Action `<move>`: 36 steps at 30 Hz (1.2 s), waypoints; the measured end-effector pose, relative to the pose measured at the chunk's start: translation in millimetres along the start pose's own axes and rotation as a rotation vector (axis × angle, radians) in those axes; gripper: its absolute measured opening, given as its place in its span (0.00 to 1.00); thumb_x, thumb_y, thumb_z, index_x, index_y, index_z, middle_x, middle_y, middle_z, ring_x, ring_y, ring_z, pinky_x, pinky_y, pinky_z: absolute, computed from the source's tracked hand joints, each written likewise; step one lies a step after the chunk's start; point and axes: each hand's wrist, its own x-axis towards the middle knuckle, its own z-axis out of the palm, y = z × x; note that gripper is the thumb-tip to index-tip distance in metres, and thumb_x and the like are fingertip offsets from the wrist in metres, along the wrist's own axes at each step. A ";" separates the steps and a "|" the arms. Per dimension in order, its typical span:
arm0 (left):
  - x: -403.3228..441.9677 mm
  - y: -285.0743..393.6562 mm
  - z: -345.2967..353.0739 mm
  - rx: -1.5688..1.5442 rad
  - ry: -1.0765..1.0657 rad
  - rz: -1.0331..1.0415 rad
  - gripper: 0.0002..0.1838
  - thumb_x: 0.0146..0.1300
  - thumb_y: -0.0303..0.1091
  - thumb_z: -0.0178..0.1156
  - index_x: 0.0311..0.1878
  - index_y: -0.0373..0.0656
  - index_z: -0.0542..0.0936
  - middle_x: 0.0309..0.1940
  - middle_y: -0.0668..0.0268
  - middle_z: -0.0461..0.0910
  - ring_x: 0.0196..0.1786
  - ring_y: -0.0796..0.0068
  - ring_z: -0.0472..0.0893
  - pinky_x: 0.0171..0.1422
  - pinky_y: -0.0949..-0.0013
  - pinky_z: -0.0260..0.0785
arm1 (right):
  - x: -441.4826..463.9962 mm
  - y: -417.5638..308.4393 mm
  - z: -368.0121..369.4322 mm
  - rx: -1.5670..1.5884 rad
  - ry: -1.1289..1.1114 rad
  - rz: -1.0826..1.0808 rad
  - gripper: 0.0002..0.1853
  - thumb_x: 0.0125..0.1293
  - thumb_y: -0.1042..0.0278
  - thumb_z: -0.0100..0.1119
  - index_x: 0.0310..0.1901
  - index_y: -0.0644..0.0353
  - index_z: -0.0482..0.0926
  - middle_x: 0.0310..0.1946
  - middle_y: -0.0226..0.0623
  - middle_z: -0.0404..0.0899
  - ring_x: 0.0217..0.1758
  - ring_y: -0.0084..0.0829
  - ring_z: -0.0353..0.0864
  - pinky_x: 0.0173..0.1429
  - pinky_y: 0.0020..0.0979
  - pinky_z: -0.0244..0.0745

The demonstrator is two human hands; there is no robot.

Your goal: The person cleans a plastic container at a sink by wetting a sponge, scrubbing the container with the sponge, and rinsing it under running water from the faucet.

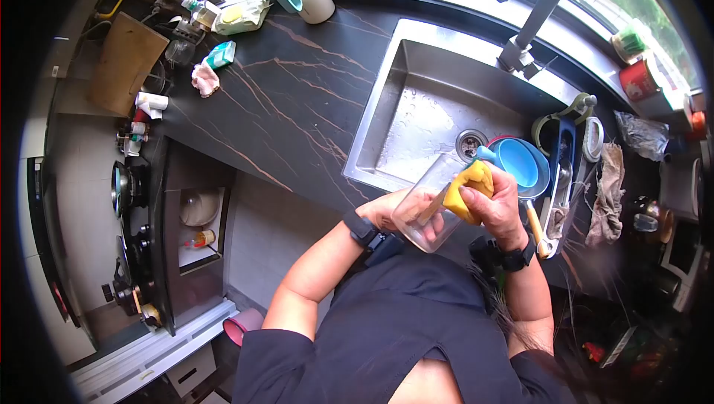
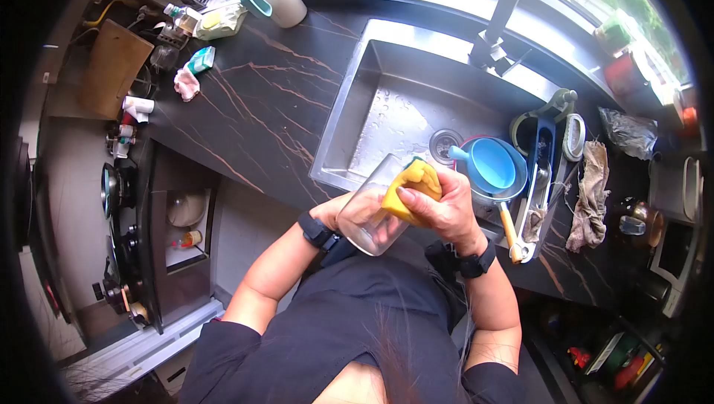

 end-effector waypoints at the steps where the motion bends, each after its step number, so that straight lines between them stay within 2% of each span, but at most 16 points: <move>1: -7.6 15.0 10.2 -0.002 -0.002 0.003 0.24 0.64 0.51 0.57 0.52 0.40 0.73 0.35 0.60 0.79 0.30 0.74 0.82 0.35 0.73 0.76 | -3.6 -0.4 1.6 -0.004 -0.001 0.002 0.11 0.61 0.68 0.64 0.40 0.65 0.78 0.32 0.27 0.78 0.35 0.16 0.75 0.41 0.19 0.70; 3: -25.7 43.6 25.7 0.395 0.422 -0.081 0.23 0.66 0.48 0.56 0.52 0.37 0.74 0.39 0.60 0.80 0.36 0.75 0.81 0.40 0.73 0.75 | -10.8 -0.2 3.8 0.110 0.111 0.050 0.10 0.60 0.70 0.63 0.40 0.66 0.78 0.32 0.29 0.79 0.34 0.17 0.76 0.41 0.20 0.71; 5: -53.6 71.5 36.2 0.962 0.834 0.308 0.19 0.67 0.40 0.54 0.55 0.38 0.76 0.45 0.61 0.80 0.49 0.71 0.79 0.55 0.71 0.69 | -19.7 -1.1 -0.9 0.111 0.146 0.063 0.10 0.60 0.70 0.63 0.40 0.66 0.78 0.32 0.30 0.79 0.34 0.18 0.77 0.40 0.20 0.71; 7: -100.8 113.9 74.0 1.159 0.938 0.739 0.19 0.67 0.32 0.54 0.59 0.37 0.73 0.53 0.60 0.76 0.56 0.67 0.75 0.60 0.65 0.67 | -30.2 -2.0 -9.7 0.065 0.225 0.089 0.10 0.60 0.70 0.63 0.40 0.67 0.78 0.32 0.30 0.80 0.33 0.18 0.77 0.40 0.21 0.72; 8: -120.1 127.1 92.1 1.062 0.877 1.010 0.25 0.67 0.37 0.53 0.64 0.36 0.66 0.58 0.53 0.72 0.63 0.58 0.71 0.64 0.60 0.64 | -33.3 -4.6 -12.0 0.023 0.241 0.096 0.10 0.60 0.70 0.64 0.39 0.66 0.78 0.31 0.30 0.79 0.32 0.17 0.76 0.39 0.20 0.71; 10: -168.6 141.4 117.1 1.154 0.723 1.443 0.43 0.62 0.56 0.52 0.70 0.34 0.52 0.67 0.42 0.58 0.69 0.43 0.59 0.70 0.44 0.54 | -37.1 -3.0 -16.0 -0.042 0.242 0.103 0.10 0.59 0.70 0.64 0.39 0.66 0.78 0.31 0.29 0.79 0.32 0.17 0.76 0.38 0.20 0.71; 12: -182.2 156.0 169.9 1.416 0.875 1.788 0.45 0.62 0.60 0.52 0.70 0.35 0.52 0.67 0.39 0.55 0.71 0.42 0.55 0.71 0.40 0.49 | -38.2 -1.5 -15.2 -0.174 0.250 0.108 0.08 0.58 0.71 0.65 0.36 0.65 0.78 0.29 0.27 0.78 0.30 0.15 0.73 0.36 0.19 0.68; 13: -189.9 161.5 187.0 1.579 0.863 1.873 0.45 0.61 0.59 0.52 0.70 0.35 0.52 0.67 0.40 0.56 0.70 0.43 0.55 0.71 0.41 0.50 | -38.7 0.2 -14.3 -0.179 0.242 0.117 0.08 0.58 0.71 0.65 0.36 0.65 0.78 0.29 0.27 0.78 0.30 0.15 0.73 0.36 0.19 0.68; 15: -200.3 162.1 200.4 1.832 0.756 1.849 0.44 0.61 0.57 0.53 0.70 0.35 0.53 0.66 0.40 0.56 0.70 0.44 0.56 0.71 0.42 0.50 | -39.3 3.8 -11.4 -0.268 0.208 0.104 0.07 0.58 0.72 0.66 0.34 0.65 0.78 0.27 0.25 0.76 0.29 0.14 0.72 0.35 0.19 0.67; 18: -206.7 161.8 204.1 2.000 0.737 1.754 0.43 0.60 0.55 0.54 0.70 0.35 0.54 0.66 0.41 0.57 0.70 0.45 0.57 0.71 0.43 0.51 | -37.3 5.9 -3.3 -0.274 0.189 0.115 0.06 0.57 0.73 0.66 0.33 0.64 0.78 0.26 0.24 0.75 0.27 0.14 0.71 0.33 0.19 0.66; 23: -207.3 160.1 206.0 2.086 0.695 1.658 0.42 0.58 0.52 0.56 0.69 0.36 0.55 0.64 0.43 0.59 0.69 0.48 0.58 0.70 0.45 0.52 | -37.4 1.0 1.6 -0.335 0.209 0.121 0.07 0.56 0.72 0.66 0.32 0.64 0.78 0.25 0.26 0.76 0.27 0.15 0.72 0.32 0.20 0.67; 27: -214.1 170.3 196.9 2.133 0.643 1.586 0.41 0.57 0.49 0.58 0.68 0.36 0.56 0.64 0.44 0.61 0.68 0.50 0.60 0.70 0.47 0.52 | -34.7 1.8 -4.4 -0.567 0.121 0.108 0.11 0.55 0.65 0.67 0.33 0.63 0.79 0.21 0.33 0.76 0.25 0.19 0.73 0.31 0.24 0.69; 29: -214.0 170.3 198.3 2.120 0.612 1.561 0.41 0.57 0.48 0.58 0.68 0.36 0.57 0.63 0.45 0.62 0.68 0.51 0.60 0.70 0.48 0.53 | -36.4 14.7 -11.6 -0.590 0.117 -0.019 0.10 0.55 0.66 0.67 0.33 0.62 0.79 0.22 0.31 0.77 0.25 0.18 0.73 0.30 0.23 0.68; 31: -210.2 167.8 214.3 2.078 0.618 1.514 0.40 0.56 0.47 0.59 0.68 0.36 0.57 0.63 0.46 0.62 0.67 0.52 0.61 0.70 0.49 0.53 | -39.3 7.5 -3.1 -0.378 0.174 0.174 0.09 0.57 0.67 0.66 0.34 0.62 0.79 0.24 0.29 0.79 0.26 0.17 0.74 0.31 0.22 0.69; 33: -198.7 164.2 230.5 2.060 0.609 1.507 0.40 0.55 0.45 0.60 0.68 0.37 0.58 0.62 0.46 0.63 0.67 0.53 0.62 0.70 0.50 0.54 | -36.4 5.4 -2.1 -0.409 0.153 0.159 0.10 0.58 0.69 0.65 0.38 0.64 0.80 0.29 0.29 0.80 0.30 0.15 0.77 0.34 0.21 0.72; 36: -180.0 157.2 240.5 2.013 0.565 1.543 0.39 0.55 0.43 0.61 0.67 0.37 0.59 0.62 0.47 0.64 0.67 0.54 0.63 0.70 0.51 0.54 | -34.4 15.7 -1.6 -0.166 0.179 0.097 0.10 0.59 0.70 0.64 0.41 0.65 0.80 0.33 0.32 0.82 0.33 0.17 0.78 0.39 0.21 0.73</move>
